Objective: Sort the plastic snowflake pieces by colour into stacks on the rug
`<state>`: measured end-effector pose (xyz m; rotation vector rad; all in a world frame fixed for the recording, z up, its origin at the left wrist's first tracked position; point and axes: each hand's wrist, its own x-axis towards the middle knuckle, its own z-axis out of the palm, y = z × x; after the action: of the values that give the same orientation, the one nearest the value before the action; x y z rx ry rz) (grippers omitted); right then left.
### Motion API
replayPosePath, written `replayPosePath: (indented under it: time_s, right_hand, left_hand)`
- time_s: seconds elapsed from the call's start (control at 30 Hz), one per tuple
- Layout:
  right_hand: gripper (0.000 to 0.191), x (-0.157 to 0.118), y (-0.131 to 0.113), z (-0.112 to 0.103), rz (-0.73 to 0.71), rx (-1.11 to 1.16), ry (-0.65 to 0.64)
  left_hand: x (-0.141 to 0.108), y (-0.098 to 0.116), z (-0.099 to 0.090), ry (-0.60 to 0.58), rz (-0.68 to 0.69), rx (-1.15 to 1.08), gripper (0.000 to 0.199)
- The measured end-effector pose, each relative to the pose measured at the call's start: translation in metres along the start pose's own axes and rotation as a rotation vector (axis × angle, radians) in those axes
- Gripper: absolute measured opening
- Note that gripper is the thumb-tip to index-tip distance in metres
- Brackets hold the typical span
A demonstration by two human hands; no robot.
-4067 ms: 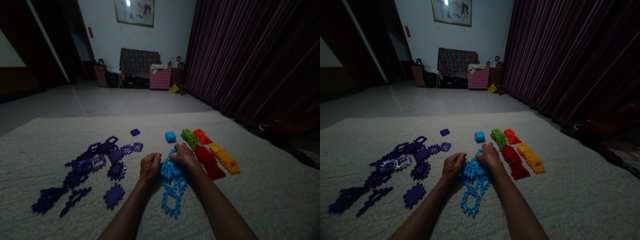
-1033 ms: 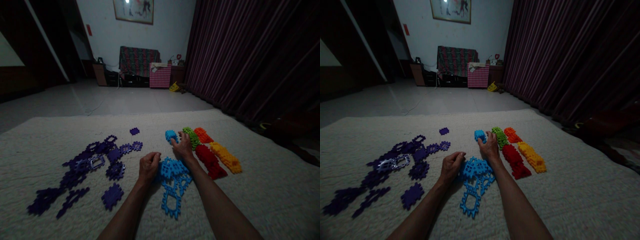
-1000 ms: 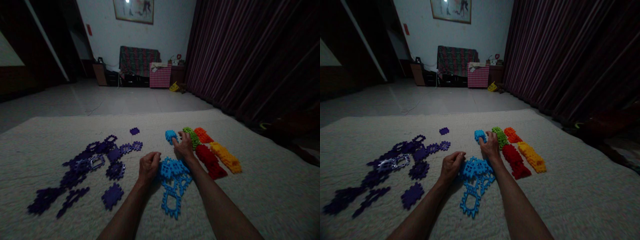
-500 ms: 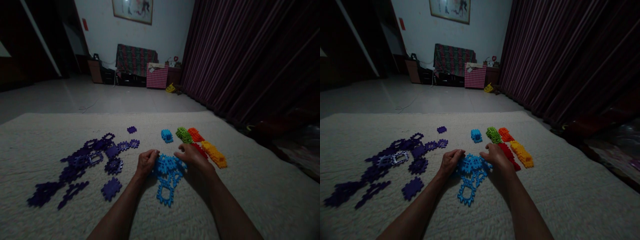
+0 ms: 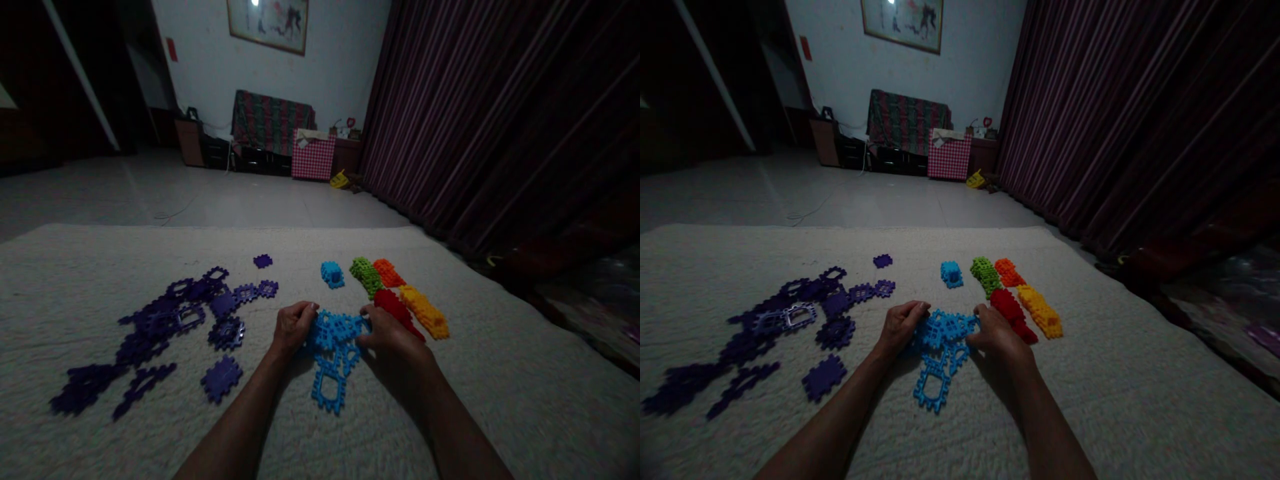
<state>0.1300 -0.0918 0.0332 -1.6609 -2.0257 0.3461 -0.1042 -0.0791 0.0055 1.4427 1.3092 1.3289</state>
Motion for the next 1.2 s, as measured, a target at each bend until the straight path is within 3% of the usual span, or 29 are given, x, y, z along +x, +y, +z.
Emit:
replayPosePath:
  time_s: [0.1,0.23,0.33,0.43,0.6,1.2]
  right_hand:
    - [0.041,0.012,0.006,-0.004,0.014,0.024,-0.003]
    - [0.053,0.051,-0.003,-0.001,-0.001,0.071,0.03]
    - [0.063,0.08,-0.015,0.02,0.011,0.102,0.195]
    - [0.063,0.097,-0.021,0.047,0.079,0.091,0.28]
    - [0.061,0.103,-0.014,0.07,0.068,0.081,0.352]
    - [0.061,0.104,-0.017,0.07,0.092,0.038,0.323]
  left_hand:
    - [0.0,-0.001,0.0,-0.009,0.021,0.008,0.04]
    - [-0.001,-0.001,0.0,-0.015,0.025,0.013,0.039]
    - [-0.002,0.001,0.0,-0.013,0.03,0.02,0.037]
    - [-0.001,0.002,0.0,-0.005,0.032,0.042,0.037]
    - [0.0,0.002,0.0,0.004,0.024,0.05,0.036]
    - [-0.001,0.004,0.0,-0.002,0.026,0.055,0.035]
